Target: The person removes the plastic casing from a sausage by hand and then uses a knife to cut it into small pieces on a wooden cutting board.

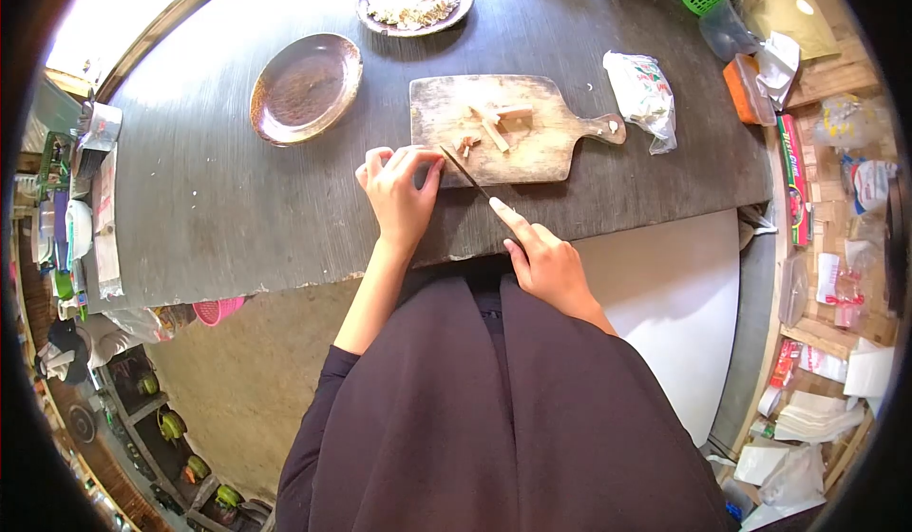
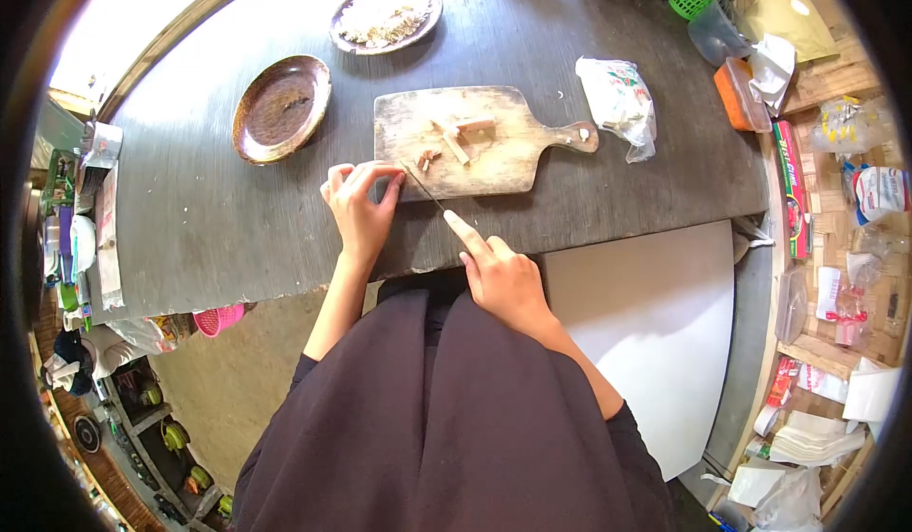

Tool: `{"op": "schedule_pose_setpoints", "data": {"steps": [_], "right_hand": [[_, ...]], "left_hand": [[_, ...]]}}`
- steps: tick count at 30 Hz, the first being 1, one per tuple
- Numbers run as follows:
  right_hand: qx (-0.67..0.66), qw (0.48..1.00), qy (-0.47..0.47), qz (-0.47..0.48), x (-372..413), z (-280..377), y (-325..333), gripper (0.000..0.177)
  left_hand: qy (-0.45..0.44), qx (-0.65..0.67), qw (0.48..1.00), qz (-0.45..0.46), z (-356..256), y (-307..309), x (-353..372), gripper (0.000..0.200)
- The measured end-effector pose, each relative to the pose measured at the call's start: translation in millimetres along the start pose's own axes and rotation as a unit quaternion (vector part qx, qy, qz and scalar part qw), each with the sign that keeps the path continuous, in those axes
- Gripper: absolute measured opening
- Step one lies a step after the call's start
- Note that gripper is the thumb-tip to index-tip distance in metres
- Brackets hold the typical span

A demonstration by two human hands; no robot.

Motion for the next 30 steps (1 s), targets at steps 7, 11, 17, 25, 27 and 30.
{"op": "schedule_pose_setpoints", "data": {"steps": [7, 11, 17, 25, 27, 30], "right_hand": [[-0.008, 1.0, 0.012, 0.009, -1, 5, -2, 0.058], [-0.003, 1.0, 0.011, 0.012, -2, 4, -3, 0.058], [0.002, 1.0, 0.013, 0.023, -2, 6, -5, 0.059], [0.02, 0.999, 0.026, 0.008, -8, 6, -3, 0.059], [0.021, 0.999, 0.027, 0.0, -10, 8, -5, 0.059], [0.029, 0.999, 0.02, -0.007, -11, 11, -8, 0.06]], "left_hand": [[0.009, -0.001, 1.0, 0.006, 4, -2, 2, 0.013], [0.011, 0.005, 1.0, 0.011, 4, -1, 3, 0.013], [0.004, 0.007, 1.0, 0.005, 3, 0, 2, 0.013], [-0.003, -0.002, 1.0, 0.005, 0, 1, 2, 0.012], [-0.005, -0.004, 1.0, 0.006, -1, 1, 2, 0.012], [-0.006, -0.002, 1.0, 0.007, -1, 0, 3, 0.012]]}}
Point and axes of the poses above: each hand's wrist, its own x-axis away from the middle knuckle, its own y-axis out of the back of the hand, z = x × y, the point moved 8 cm from there along -x, towards the middle knuckle, and after that the axes turned 12 degrees about -y, right-handed, at the moved point
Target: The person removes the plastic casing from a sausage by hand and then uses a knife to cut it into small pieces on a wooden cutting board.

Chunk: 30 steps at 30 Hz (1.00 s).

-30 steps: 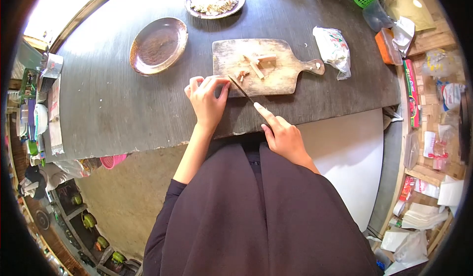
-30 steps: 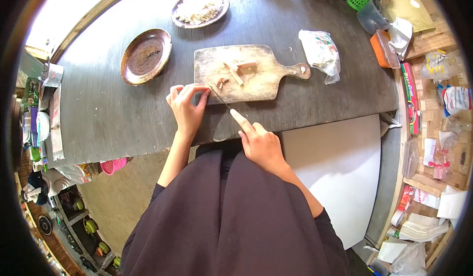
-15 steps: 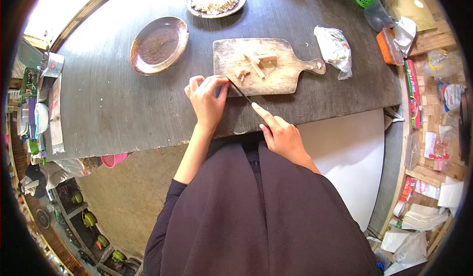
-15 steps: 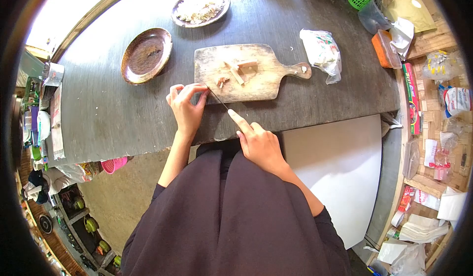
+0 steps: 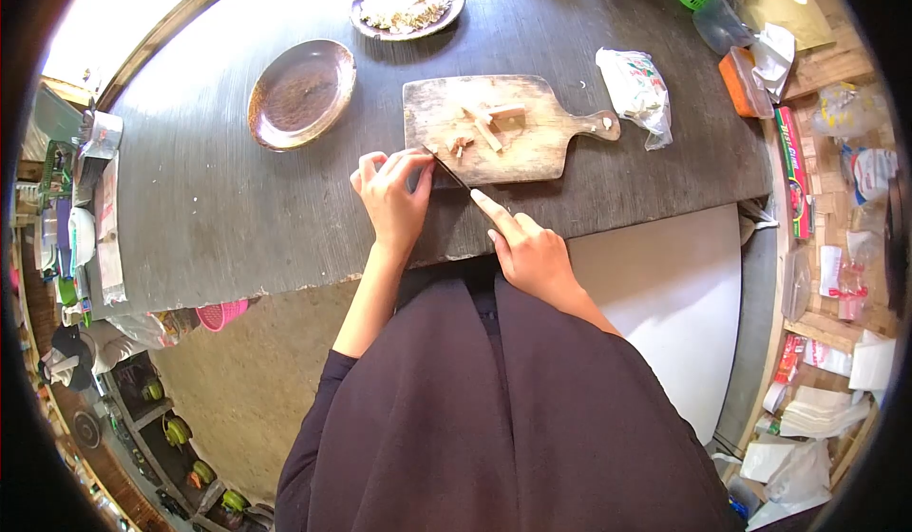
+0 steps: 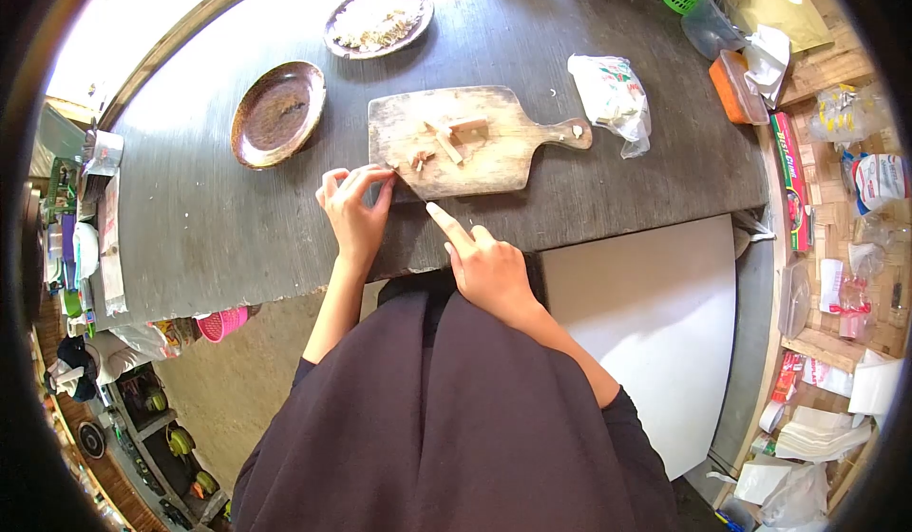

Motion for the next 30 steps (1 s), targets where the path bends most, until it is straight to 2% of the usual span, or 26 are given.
{"op": "schedule_pose_setpoints", "data": {"steps": [4, 13, 30], "right_hand": [[0.003, 1.0, -0.026, 0.011, -1, -6, 1, 0.062], [-0.04, 0.999, 0.003, 0.016, 9, -4, 4, 0.063], [-0.035, 0.999, 0.015, 0.022, 6, -5, 3, 0.061]], "left_hand": [[-0.001, 0.005, 1.0, 0.002, -1, 0, 0, 0.012], [0.018, -0.012, 1.0, -0.014, 1, 3, 0, 0.011], [0.051, -0.006, 0.999, 0.004, 6, 1, 1, 0.014]]}}
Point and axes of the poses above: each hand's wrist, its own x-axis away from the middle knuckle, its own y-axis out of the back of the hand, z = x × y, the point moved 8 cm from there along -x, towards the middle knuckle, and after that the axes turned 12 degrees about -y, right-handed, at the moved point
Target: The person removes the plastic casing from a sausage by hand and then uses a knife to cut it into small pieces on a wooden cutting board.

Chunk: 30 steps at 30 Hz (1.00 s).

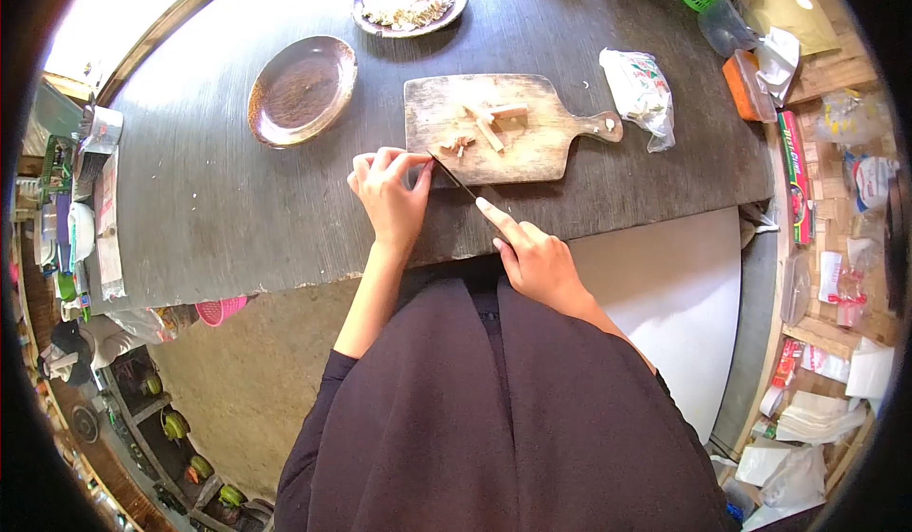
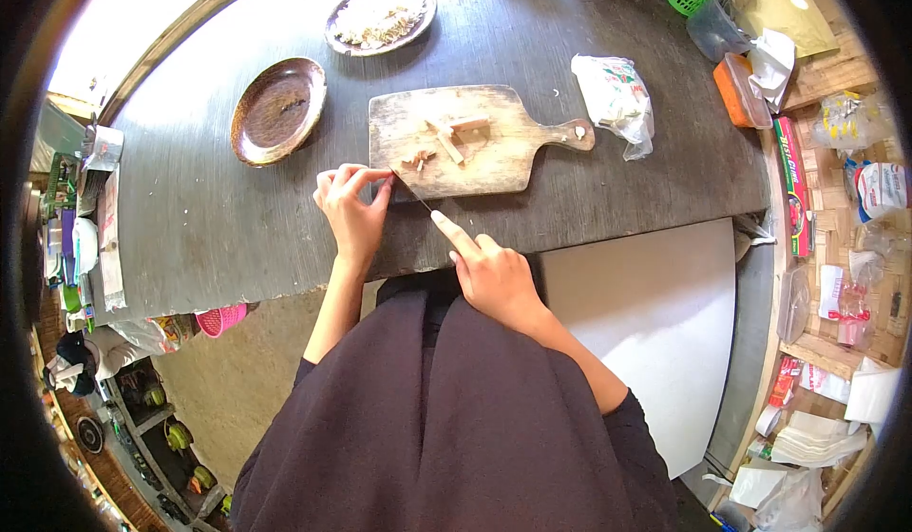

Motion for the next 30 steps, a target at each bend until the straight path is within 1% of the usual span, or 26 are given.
{"op": "schedule_pose_setpoints", "data": {"steps": [8, 11, 13, 19, 30], "right_hand": [[0.008, 1.0, -0.001, -0.012, -2.0, 1.4, -2.6, 0.061], [0.009, 1.0, -0.014, -0.011, -4.6, 1.5, -0.7, 0.061], [0.012, 0.999, -0.016, -0.034, -5.6, 0.4, 2.8, 0.061], [0.012, 1.0, -0.007, -0.009, -0.2, 3.4, 4.9, 0.063], [0.003, 1.0, -0.009, 0.0, 2.9, 5.6, -1.5, 0.063]], "left_hand": [[-0.002, -0.004, 1.0, -0.01, -0.5, 1.4, -0.6, 0.013], [0.001, -0.013, 1.0, -0.003, -2.3, 2.2, -1.5, 0.012], [0.007, -0.02, 1.0, -0.004, -1.5, 3.1, -1.1, 0.011], [0.004, -0.019, 1.0, -0.005, -1.2, 3.0, -0.1, 0.01], [0.011, -0.009, 1.0, 0.007, 1.5, 2.0, 1.4, 0.01]]}}
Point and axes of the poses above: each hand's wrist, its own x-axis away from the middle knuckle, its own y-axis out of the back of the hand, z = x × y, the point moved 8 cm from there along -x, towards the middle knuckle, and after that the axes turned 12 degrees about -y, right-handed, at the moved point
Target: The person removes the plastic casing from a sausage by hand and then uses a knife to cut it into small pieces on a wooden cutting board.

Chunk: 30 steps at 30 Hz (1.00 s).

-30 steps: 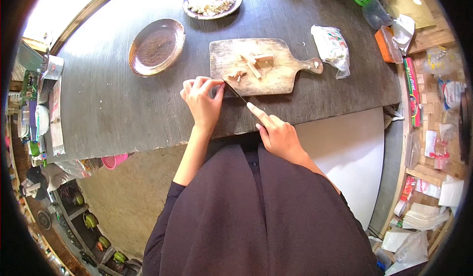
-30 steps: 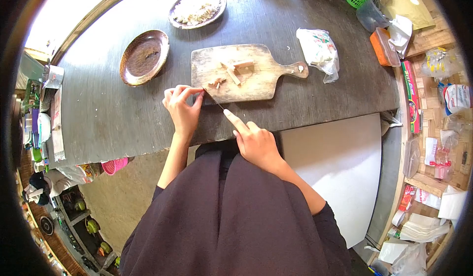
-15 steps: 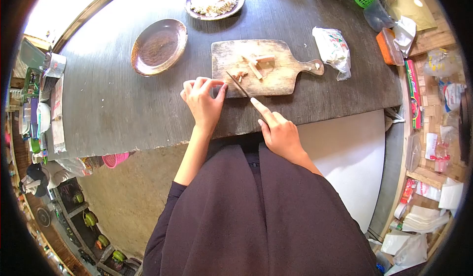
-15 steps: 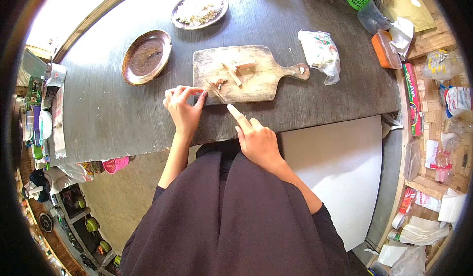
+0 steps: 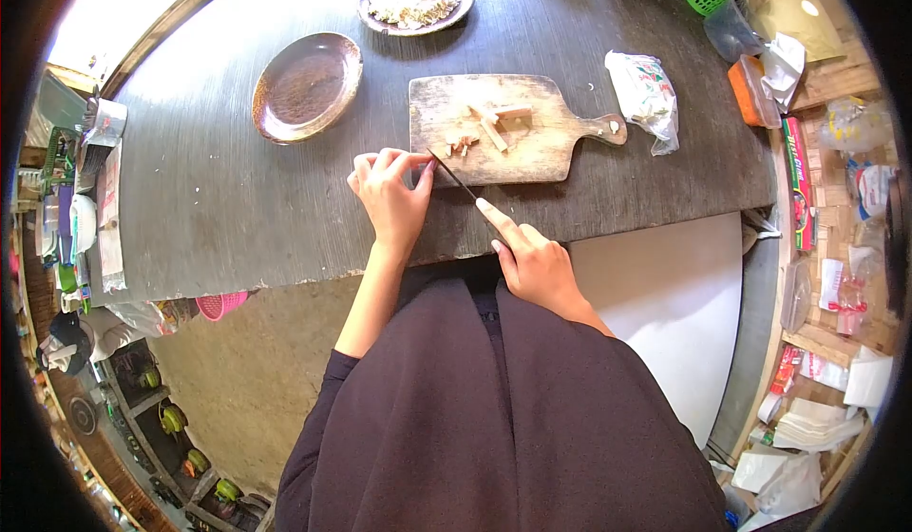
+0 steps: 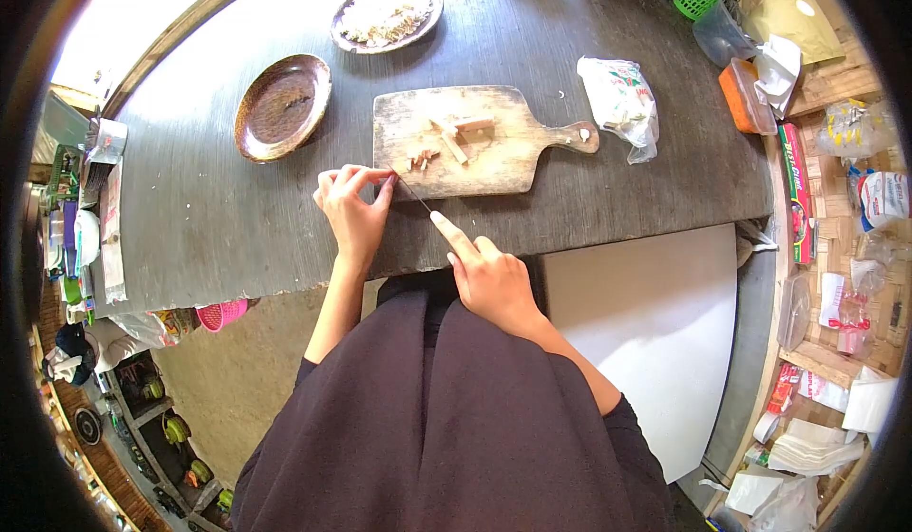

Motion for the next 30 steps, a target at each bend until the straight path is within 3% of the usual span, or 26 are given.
{"op": "schedule_pose_setpoints", "data": {"steps": [17, 20, 23, 28, 30], "right_hand": [[-0.014, 1.0, -0.004, -0.016, -7, -9, -3, 0.062], [-0.052, 0.998, -0.023, 0.003, -14, -14, 8, 0.06], [-0.194, 0.977, -0.061, 0.068, -17, -14, 21, 0.053], [-0.268, 0.962, -0.038, 0.04, -19, -30, 30, 0.052], [-0.32, 0.939, -0.106, 0.075, -18, -47, 22, 0.053]], "left_hand": [[-0.004, -0.002, 1.0, 0.01, 2, 1, -2, 0.009], [-0.002, -0.004, 1.0, 0.015, 1, -2, -3, 0.009], [-0.015, 0.004, 1.0, 0.009, -4, -6, -8, 0.01], [-0.035, -0.011, 0.999, 0.009, -13, -15, -22, 0.01], [-0.037, -0.011, 0.999, 0.014, -16, -15, -29, 0.01]]}}
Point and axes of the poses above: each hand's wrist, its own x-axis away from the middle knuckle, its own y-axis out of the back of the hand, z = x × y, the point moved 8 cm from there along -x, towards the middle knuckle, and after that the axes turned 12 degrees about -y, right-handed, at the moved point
